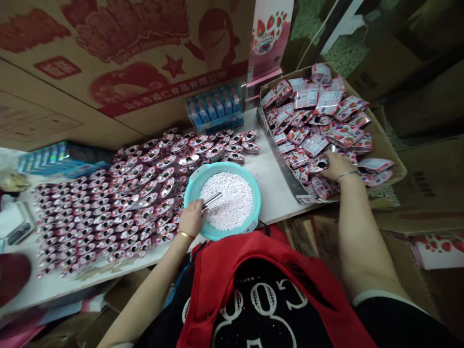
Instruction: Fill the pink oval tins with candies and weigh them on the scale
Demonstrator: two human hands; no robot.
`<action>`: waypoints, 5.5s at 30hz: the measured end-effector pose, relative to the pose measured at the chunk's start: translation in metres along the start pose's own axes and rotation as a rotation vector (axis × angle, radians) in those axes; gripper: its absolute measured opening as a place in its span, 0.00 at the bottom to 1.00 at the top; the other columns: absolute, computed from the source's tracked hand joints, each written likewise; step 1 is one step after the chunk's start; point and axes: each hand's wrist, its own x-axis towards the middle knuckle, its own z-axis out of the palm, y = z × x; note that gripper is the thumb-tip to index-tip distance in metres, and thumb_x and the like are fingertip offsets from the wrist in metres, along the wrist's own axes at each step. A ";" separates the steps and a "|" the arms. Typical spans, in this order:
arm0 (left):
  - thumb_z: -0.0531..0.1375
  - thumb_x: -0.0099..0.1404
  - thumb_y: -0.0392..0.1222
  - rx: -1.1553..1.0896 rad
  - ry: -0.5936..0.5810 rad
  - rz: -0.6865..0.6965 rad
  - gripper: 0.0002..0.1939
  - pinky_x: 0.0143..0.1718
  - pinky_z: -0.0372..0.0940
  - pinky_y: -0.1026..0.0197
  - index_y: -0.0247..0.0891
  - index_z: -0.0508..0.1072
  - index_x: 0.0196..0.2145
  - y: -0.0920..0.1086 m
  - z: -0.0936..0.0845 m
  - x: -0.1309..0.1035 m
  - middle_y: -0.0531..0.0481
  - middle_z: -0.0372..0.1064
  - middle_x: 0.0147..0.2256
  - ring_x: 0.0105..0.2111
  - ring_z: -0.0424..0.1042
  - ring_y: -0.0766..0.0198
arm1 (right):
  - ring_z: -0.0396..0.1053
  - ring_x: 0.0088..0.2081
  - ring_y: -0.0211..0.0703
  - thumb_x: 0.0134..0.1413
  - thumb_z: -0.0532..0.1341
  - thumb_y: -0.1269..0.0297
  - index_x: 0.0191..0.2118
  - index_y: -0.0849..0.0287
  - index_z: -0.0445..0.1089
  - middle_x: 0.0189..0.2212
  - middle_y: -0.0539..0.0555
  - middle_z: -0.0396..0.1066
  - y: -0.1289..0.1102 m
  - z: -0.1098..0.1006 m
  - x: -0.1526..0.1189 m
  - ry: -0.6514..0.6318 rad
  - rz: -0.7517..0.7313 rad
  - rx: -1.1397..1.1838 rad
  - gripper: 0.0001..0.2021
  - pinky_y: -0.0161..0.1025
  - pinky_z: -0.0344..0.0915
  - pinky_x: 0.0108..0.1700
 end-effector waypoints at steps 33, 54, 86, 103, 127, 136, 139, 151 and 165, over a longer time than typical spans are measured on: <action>0.56 0.56 0.43 -0.538 0.296 -0.440 0.12 0.28 0.57 0.64 0.37 0.61 0.37 -0.003 -0.005 -0.003 0.54 0.59 0.25 0.25 0.61 0.64 | 0.62 0.22 0.35 0.31 0.71 0.51 0.23 0.56 0.56 0.19 0.43 0.63 -0.132 0.152 -0.140 -0.140 0.377 1.183 0.23 0.33 0.61 0.26; 0.45 0.66 0.30 -0.174 -0.057 0.070 0.20 0.49 0.59 0.52 0.34 0.64 0.53 0.039 0.049 0.082 0.36 0.61 0.47 0.47 0.63 0.53 | 0.65 0.33 0.40 0.39 0.66 0.57 0.36 0.55 0.58 0.32 0.48 0.65 -0.140 0.122 -0.162 0.033 0.170 0.874 0.20 0.40 0.65 0.40; 0.48 0.63 0.33 -0.134 -0.244 0.343 0.21 0.43 0.63 0.57 0.37 0.62 0.54 0.053 -0.102 0.034 0.42 0.64 0.43 0.40 0.68 0.57 | 0.64 0.49 0.54 0.47 0.58 0.74 0.50 0.55 0.64 0.45 0.59 0.65 -0.172 0.133 -0.159 -0.157 -0.561 0.287 0.22 0.52 0.63 0.54; 0.46 0.69 0.32 -0.114 -0.071 0.172 0.14 0.47 0.59 0.60 0.30 0.65 0.48 0.030 -0.024 0.080 0.41 0.62 0.43 0.44 0.65 0.60 | 0.68 0.46 0.49 0.51 0.60 0.67 0.47 0.56 0.66 0.44 0.58 0.68 -0.148 0.130 -0.158 0.077 -0.332 0.562 0.16 0.47 0.66 0.49; 0.52 0.63 0.37 -0.705 -0.147 0.431 0.15 0.44 0.63 0.59 0.35 0.62 0.48 0.041 0.012 0.033 0.45 0.65 0.41 0.39 0.65 0.62 | 0.69 0.44 0.48 0.49 0.63 0.62 0.45 0.57 0.67 0.43 0.57 0.71 -0.136 0.117 -0.146 0.013 -0.236 0.639 0.16 0.45 0.65 0.49; 0.48 0.66 0.35 -0.263 -0.163 0.470 0.11 0.41 0.63 0.59 0.36 0.64 0.45 0.044 -0.089 0.034 0.44 0.65 0.40 0.38 0.67 0.61 | 0.65 0.50 0.51 0.50 0.56 0.73 0.51 0.56 0.65 0.46 0.58 0.67 -0.160 0.133 -0.155 -0.094 -0.539 0.402 0.20 0.50 0.64 0.53; 0.47 0.65 0.32 -0.026 -0.218 0.376 0.13 0.38 0.63 0.59 0.37 0.64 0.47 0.066 -0.114 0.030 0.44 0.64 0.41 0.37 0.69 0.60 | 0.64 0.50 0.51 0.49 0.56 0.75 0.51 0.56 0.65 0.46 0.58 0.67 -0.166 0.140 -0.158 -0.117 -0.576 0.383 0.21 0.50 0.63 0.54; 0.49 0.65 0.34 -0.098 -0.079 0.283 0.18 0.44 0.64 0.56 0.40 0.64 0.52 0.065 -0.133 0.024 0.45 0.66 0.40 0.41 0.69 0.57 | 0.66 0.48 0.48 0.52 0.59 0.70 0.49 0.54 0.66 0.44 0.57 0.66 -0.169 0.136 -0.152 -0.142 -0.486 0.613 0.17 0.48 0.64 0.51; 0.51 0.64 0.54 -0.628 0.004 0.070 0.20 0.47 0.67 0.50 0.41 0.66 0.48 -0.005 -0.022 0.032 0.46 0.71 0.43 0.43 0.71 0.53 | 0.69 0.42 0.49 0.42 0.64 0.67 0.40 0.60 0.68 0.38 0.56 0.71 -0.133 0.175 0.009 0.037 -0.162 0.534 0.15 0.49 0.66 0.47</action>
